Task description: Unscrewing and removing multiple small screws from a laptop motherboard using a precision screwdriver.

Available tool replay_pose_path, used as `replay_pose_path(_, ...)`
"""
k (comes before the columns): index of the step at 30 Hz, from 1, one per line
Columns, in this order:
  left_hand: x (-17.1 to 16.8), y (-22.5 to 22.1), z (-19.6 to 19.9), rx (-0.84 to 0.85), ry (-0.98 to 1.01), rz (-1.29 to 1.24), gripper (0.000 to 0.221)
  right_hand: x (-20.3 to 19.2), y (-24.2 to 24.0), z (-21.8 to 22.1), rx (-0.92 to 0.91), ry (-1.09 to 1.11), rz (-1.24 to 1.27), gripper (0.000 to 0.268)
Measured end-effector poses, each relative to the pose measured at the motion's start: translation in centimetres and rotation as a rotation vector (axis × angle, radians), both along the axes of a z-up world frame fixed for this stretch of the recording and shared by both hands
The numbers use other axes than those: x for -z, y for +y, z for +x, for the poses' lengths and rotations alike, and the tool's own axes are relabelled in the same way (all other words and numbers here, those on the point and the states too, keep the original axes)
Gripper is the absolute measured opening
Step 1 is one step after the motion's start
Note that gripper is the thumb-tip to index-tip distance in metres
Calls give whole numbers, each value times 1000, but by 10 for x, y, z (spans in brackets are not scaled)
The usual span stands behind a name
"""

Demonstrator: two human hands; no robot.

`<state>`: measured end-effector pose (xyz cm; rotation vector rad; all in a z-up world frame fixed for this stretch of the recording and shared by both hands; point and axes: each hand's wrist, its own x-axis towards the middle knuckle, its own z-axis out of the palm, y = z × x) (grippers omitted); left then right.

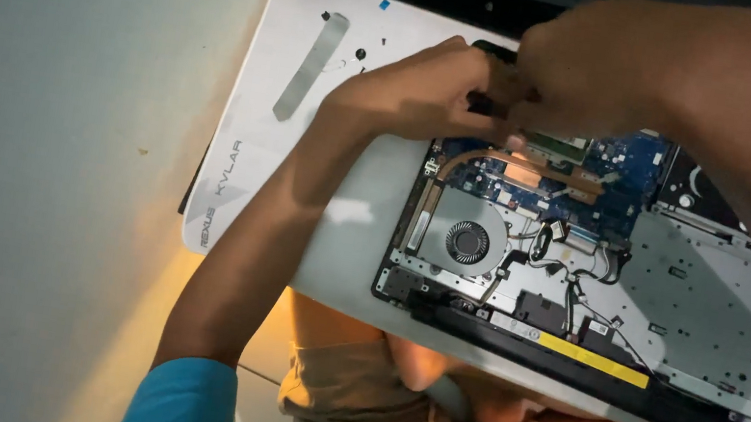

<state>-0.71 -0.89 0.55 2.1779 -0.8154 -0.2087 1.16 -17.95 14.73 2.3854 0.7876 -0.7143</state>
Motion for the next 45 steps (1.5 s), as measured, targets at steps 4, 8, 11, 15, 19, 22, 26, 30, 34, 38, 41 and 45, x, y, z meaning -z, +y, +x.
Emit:
replay_pose_path(4,-7,2,-4,-11,87,-41,26,-5,2,-11,-47,-35,17,30)
replay_pose_path(8,-9,4,-6,-13,118,-130,28,-7,1,-21,-106,-75,122,28)
replay_pose_path(11,3,4,-1,55,33,-184,27,-1,0,-20,-68,-87,153,23)
replay_pose_path(15,34,2,16,14,-77,-102,34,43,-24,20,16,-86,303,72)
replay_pose_path(19,32,-2,13,8,-60,-93,25,36,-25,11,15,-117,124,75)
replay_pose_path(22,27,0,7,-6,-151,-119,40,38,-32,15,-77,-111,103,57)
replay_pose_path(26,26,0,7,26,-219,-98,35,41,-35,15,-24,-91,130,35)
replay_pose_path(30,28,1,9,12,-186,-77,31,45,-43,14,-192,-110,217,19)
replay_pose_path(34,20,4,5,-8,-105,-78,25,49,-49,12,-146,-120,289,21)
replay_pose_path(38,17,6,3,-8,-92,-106,20,44,-47,2,-154,-168,332,20)
replay_pose_path(41,20,5,6,28,-128,-148,28,32,-35,-7,-108,-193,133,52)
replay_pose_path(45,24,5,9,20,-157,-139,29,49,-33,18,-125,-132,91,72)
